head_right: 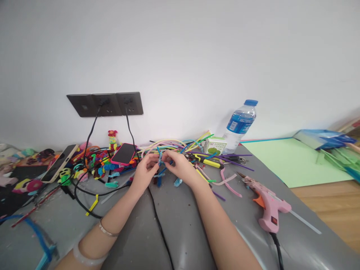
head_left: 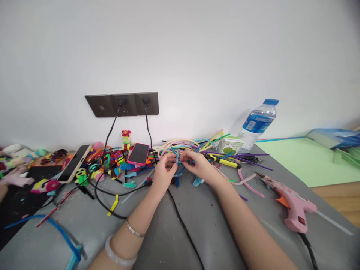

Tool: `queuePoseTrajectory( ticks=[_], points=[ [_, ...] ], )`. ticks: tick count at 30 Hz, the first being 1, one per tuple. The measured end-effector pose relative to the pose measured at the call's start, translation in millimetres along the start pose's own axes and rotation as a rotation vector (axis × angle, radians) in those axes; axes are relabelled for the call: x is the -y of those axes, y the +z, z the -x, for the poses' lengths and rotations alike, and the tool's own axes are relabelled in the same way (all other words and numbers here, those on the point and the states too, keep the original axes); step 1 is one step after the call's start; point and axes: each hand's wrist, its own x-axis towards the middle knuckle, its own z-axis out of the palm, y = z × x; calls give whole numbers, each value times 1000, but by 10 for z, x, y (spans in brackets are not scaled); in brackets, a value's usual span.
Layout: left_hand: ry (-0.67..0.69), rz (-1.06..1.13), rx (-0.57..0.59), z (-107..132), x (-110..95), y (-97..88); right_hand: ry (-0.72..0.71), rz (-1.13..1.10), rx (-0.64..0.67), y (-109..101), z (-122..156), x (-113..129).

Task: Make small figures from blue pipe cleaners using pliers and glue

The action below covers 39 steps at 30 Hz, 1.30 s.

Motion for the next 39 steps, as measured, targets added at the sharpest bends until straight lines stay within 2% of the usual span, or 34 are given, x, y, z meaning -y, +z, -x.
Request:
queuePoseTrajectory(
  ticks=[3,8,11,14,16,20,24,31,35,39],
  points=[
    [-5,28,-39,-22,5,-14,12,-37,2,-2,1,23],
    [-119,160,-82,-34,-24,-30,80,-51,-83,-46,0,3],
    [-153,233,-102,-26,-41,-31,181,-74,-153,-68,6,-60],
    [-174,253,-101,-21,-46,-29,294,-103,-170,-81,20,-107],
    [-176,244,-92,-22,-41,-28,328,-43,-197,-88,27,-101],
    [-163,215,-66,-22,-28,-26,205,94,-252,-85,22,-2],
    [-135,161,-21,-15,-44,-26,90,-36,-112,-34,2,85],
    [-58,76,68,-3,-95,-5,131,-127,-118,5,-5,75],
    [-67,78,78,-3,-90,-2,114,-130,-102,-8,-3,113],
    [-72,88,137,-8,-88,-5,159,-264,-108,-21,-3,134]
  ],
)
